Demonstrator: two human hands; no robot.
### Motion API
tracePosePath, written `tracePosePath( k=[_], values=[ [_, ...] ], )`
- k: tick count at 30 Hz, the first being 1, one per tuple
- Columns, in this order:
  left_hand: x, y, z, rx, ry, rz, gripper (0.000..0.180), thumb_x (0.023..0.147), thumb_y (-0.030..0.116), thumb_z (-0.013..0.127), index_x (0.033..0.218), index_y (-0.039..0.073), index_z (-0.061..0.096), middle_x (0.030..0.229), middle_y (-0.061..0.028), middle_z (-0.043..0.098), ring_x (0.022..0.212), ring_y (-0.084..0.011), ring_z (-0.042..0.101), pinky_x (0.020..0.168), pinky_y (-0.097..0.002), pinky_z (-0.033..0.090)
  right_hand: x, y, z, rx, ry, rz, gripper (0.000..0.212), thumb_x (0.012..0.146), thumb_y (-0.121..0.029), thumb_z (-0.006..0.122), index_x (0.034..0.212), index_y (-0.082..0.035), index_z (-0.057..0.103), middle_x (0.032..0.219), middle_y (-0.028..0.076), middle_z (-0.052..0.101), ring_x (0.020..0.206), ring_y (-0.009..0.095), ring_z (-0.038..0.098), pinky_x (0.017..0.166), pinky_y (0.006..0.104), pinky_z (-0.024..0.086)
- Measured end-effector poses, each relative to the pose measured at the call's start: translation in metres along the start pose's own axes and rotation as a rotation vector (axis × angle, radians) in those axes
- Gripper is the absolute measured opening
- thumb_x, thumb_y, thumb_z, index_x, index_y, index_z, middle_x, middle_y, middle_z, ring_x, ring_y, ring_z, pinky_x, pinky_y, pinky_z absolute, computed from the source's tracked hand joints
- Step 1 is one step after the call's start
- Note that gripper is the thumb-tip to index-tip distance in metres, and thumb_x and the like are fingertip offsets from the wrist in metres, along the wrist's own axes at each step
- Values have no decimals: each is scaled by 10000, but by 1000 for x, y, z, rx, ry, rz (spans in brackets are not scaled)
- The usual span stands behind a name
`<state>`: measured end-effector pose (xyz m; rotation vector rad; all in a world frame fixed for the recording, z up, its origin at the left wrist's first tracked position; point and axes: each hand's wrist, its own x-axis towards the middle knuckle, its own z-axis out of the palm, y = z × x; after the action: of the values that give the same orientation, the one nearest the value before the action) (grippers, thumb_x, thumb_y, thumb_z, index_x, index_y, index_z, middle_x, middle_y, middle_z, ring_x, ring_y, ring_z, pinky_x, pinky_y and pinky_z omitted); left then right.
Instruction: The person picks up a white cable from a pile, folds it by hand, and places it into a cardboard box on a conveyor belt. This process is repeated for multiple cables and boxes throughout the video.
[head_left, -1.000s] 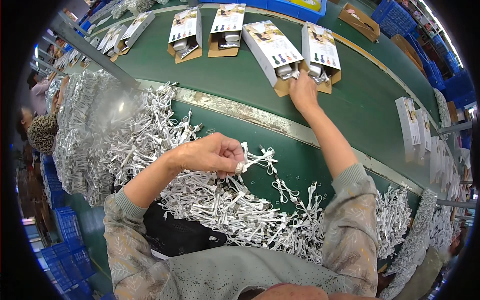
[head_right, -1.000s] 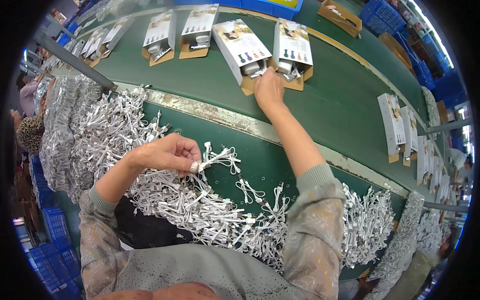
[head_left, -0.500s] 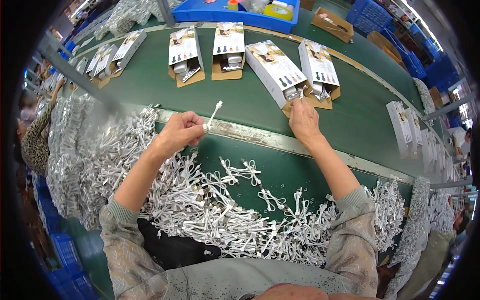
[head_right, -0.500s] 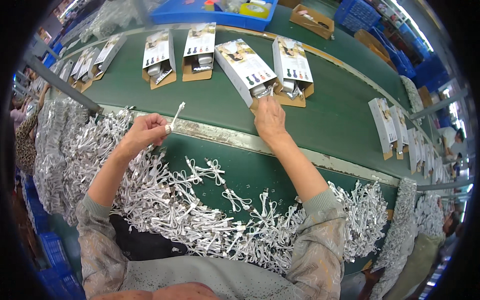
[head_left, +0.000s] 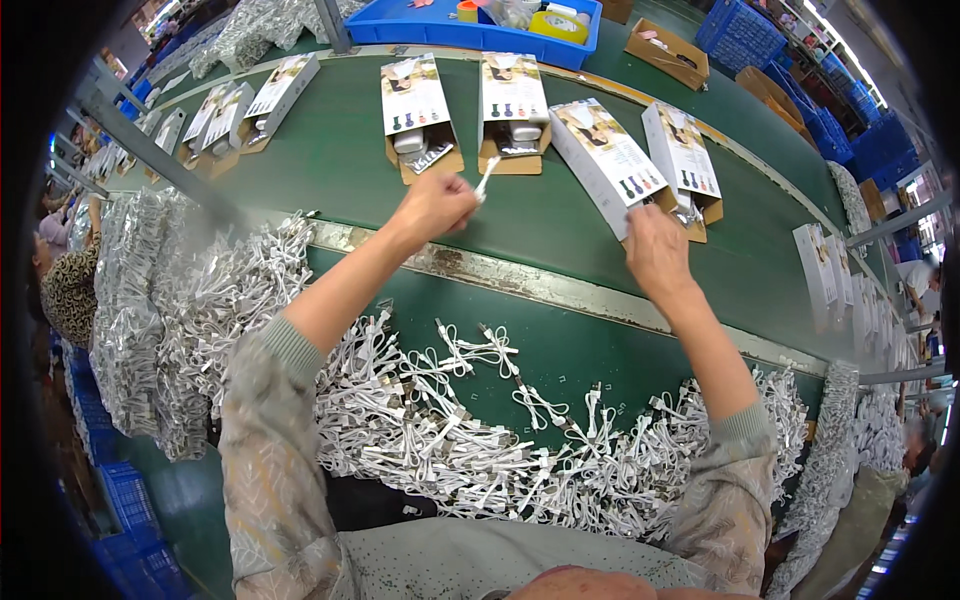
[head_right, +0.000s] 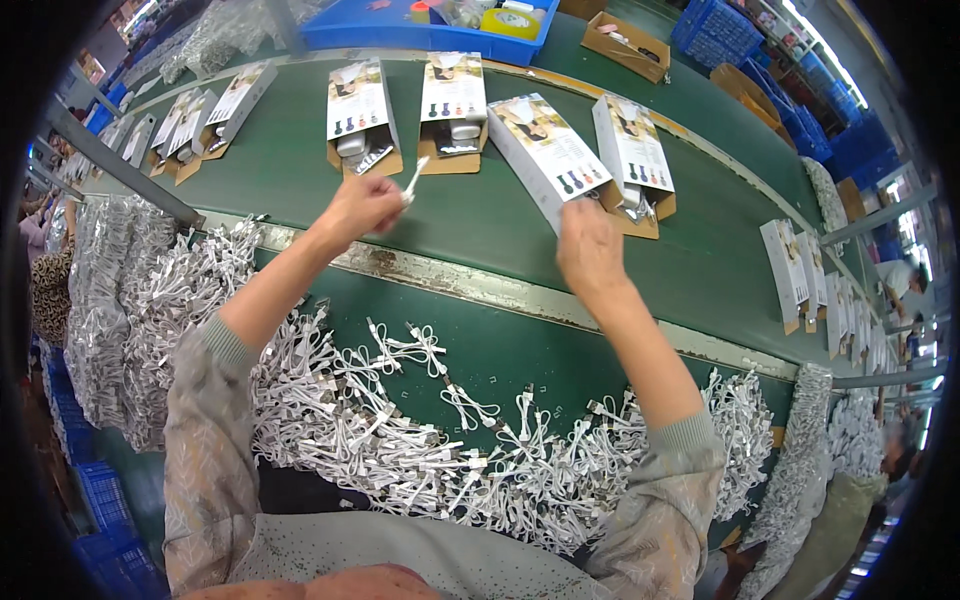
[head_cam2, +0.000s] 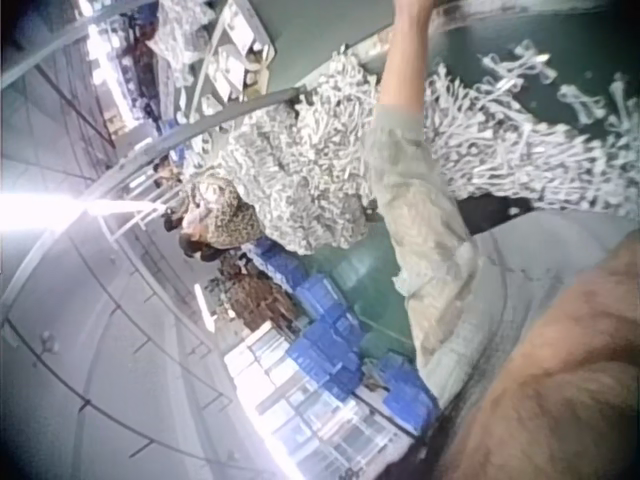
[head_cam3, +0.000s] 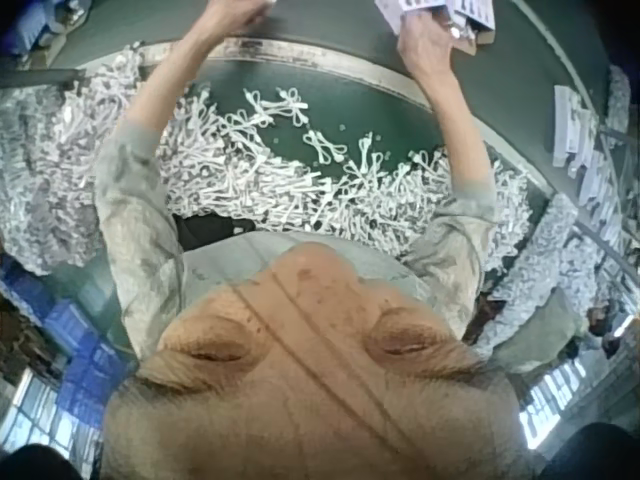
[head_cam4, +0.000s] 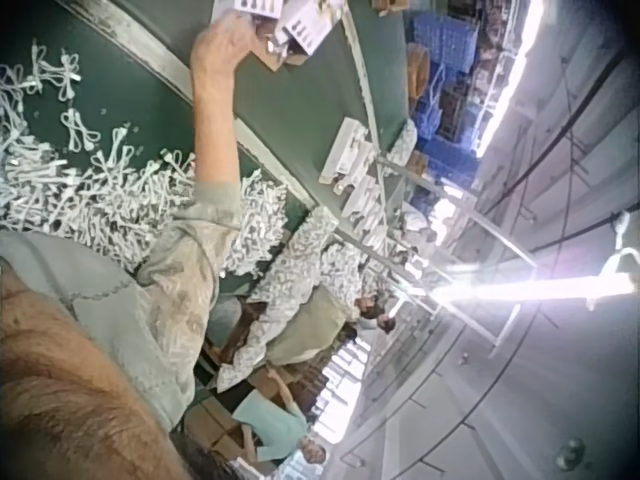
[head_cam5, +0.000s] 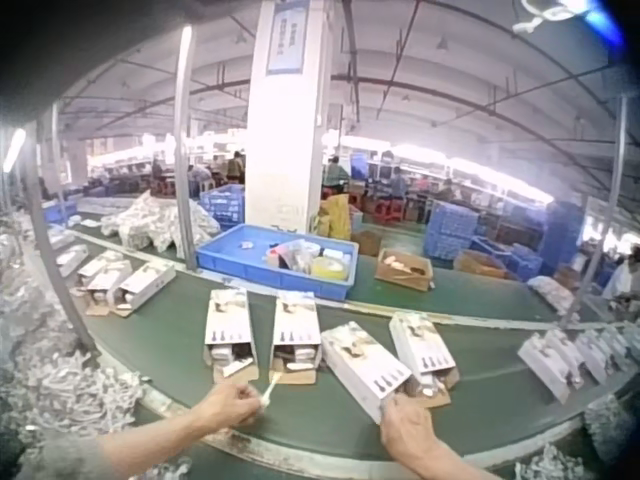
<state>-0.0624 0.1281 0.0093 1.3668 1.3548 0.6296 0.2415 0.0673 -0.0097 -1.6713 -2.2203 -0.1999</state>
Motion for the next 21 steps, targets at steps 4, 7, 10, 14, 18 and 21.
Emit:
tracePosePath(
  k=[4,7,10,14,18,21],
  values=[
    [70,2,49,-100,54,-107,120,787,88,635,735,-13,597,636,-68,592,522,-132,555,465,-242,458,-18,-65,-15,521,-155,-116,104,799,-85,583,891,-43,610,835,145,615,797,328,609,703,404,497],
    [103,-11,63,-389,169,-77,132,758,8,650,867,-60,616,787,-127,650,643,-193,629,580,-262,544,-30,-109,-27,592,-412,-148,180,797,-169,634,909,-30,613,837,147,621,778,326,612,698,403,496],
    [89,-13,74,-227,177,167,254,742,91,652,957,-42,633,830,-114,660,663,-157,589,626,-298,484,-50,-122,-19,540,-616,-95,282,780,-250,670,918,-10,613,804,146,632,747,311,620,672,399,491],
    [11,-6,35,239,-135,312,270,773,130,611,991,-29,626,839,-139,665,768,-196,625,725,-315,491,-48,-120,-20,677,-716,25,207,774,-198,643,853,-7,632,745,140,651,695,298,634,652,371,500],
    [-57,-15,15,382,-282,294,267,769,127,612,984,-32,616,845,-171,658,777,-251,643,733,-338,499,-43,-109,-27,842,-727,247,153,769,-146,610,837,-10,626,724,135,655,704,289,647,676,376,496],
    [-92,-21,18,524,-346,314,241,752,106,619,969,0,613,904,-142,631,850,-296,622,751,-372,498,-52,-110,-28,847,-670,252,184,783,-177,623,846,-4,627,726,128,657,696,282,646,676,377,497]
  ],
)
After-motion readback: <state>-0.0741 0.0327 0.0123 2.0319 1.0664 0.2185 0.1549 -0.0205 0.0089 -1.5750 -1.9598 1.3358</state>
